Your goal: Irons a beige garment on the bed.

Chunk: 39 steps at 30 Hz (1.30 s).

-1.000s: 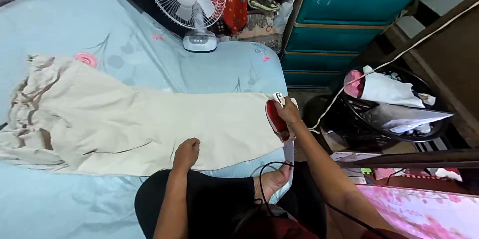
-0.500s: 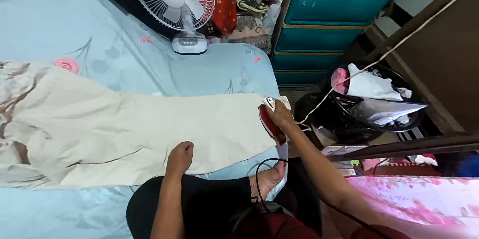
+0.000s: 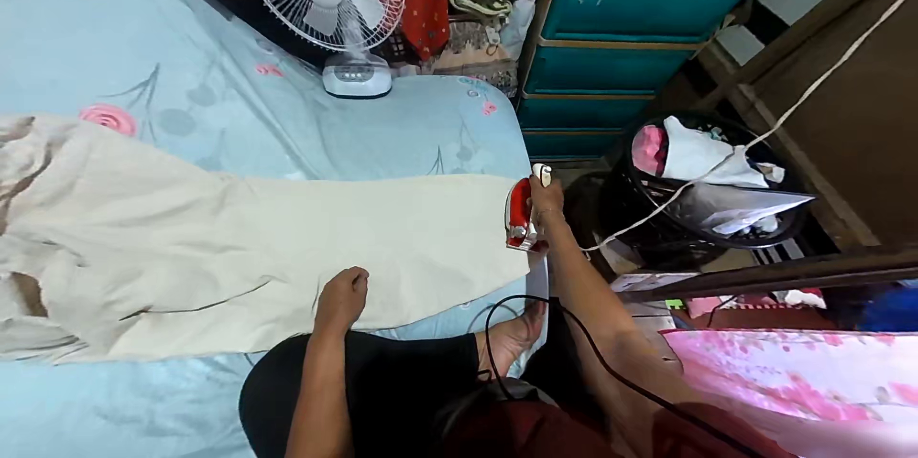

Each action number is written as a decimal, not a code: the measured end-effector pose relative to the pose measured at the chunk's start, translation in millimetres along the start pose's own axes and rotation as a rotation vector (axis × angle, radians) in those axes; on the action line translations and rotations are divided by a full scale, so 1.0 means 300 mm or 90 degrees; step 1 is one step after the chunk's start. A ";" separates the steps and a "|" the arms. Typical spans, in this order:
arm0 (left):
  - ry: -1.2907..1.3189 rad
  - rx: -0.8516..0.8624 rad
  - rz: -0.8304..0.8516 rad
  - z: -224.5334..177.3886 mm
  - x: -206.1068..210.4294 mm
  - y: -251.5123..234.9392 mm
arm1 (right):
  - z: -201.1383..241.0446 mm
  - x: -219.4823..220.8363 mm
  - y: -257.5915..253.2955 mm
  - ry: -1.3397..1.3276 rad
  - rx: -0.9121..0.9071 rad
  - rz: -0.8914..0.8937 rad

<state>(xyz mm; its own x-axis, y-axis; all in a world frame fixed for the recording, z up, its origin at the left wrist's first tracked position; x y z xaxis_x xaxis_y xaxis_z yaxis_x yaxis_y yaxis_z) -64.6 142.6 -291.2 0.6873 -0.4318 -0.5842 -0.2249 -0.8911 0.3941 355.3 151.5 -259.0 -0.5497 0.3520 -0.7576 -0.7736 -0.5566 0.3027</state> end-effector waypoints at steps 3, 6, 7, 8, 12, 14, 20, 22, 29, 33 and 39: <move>-0.013 -0.002 0.010 -0.007 0.002 0.008 | -0.017 -0.010 0.001 0.089 -0.144 0.133; -0.027 -0.005 0.027 -0.013 0.006 0.018 | -0.051 0.001 0.060 0.182 -0.341 0.264; -0.030 -0.007 0.033 -0.012 0.010 0.019 | -0.062 0.005 0.090 0.213 -0.403 0.295; -0.030 -0.008 0.037 -0.010 0.014 0.019 | -0.067 0.010 0.124 0.241 -0.455 0.323; -0.021 0.010 0.062 -0.010 0.028 0.027 | -0.042 0.051 0.247 0.336 -0.595 0.400; -0.019 0.015 0.076 -0.006 0.039 0.038 | -0.026 0.082 0.292 0.370 -0.630 0.424; -0.037 0.010 0.079 -0.002 0.050 0.047 | 0.048 0.171 0.384 0.431 -0.656 0.442; -0.038 0.009 0.071 -0.001 0.050 0.043 | 0.068 0.198 0.413 0.448 -0.664 0.457; -0.047 -0.007 0.069 0.010 0.055 0.031 | 0.105 0.252 0.518 0.519 -0.725 0.517; -0.040 -0.024 0.066 0.022 0.056 0.024 | 0.119 0.303 0.576 0.535 -0.751 0.521; -0.033 -0.009 0.059 0.041 0.058 0.014 | 0.127 0.355 0.670 0.604 -0.817 0.584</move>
<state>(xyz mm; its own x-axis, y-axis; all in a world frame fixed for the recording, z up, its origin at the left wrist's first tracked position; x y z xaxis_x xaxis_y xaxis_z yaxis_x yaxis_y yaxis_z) -62.2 129.7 -308.5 0.6269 -0.5188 -0.5812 -0.2753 -0.8454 0.4576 129.4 105.7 -256.8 0.0843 -0.5966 -0.7981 0.5695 -0.6284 0.5299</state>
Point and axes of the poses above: each hand's wrist, its own y-axis away from the middle knuckle, its own x-axis out of the palm, z = x × y, the point moved 4 cm from there along -y, towards the middle knuckle, and after that the axes turned 12 degrees about y, right-handed, at the moved point
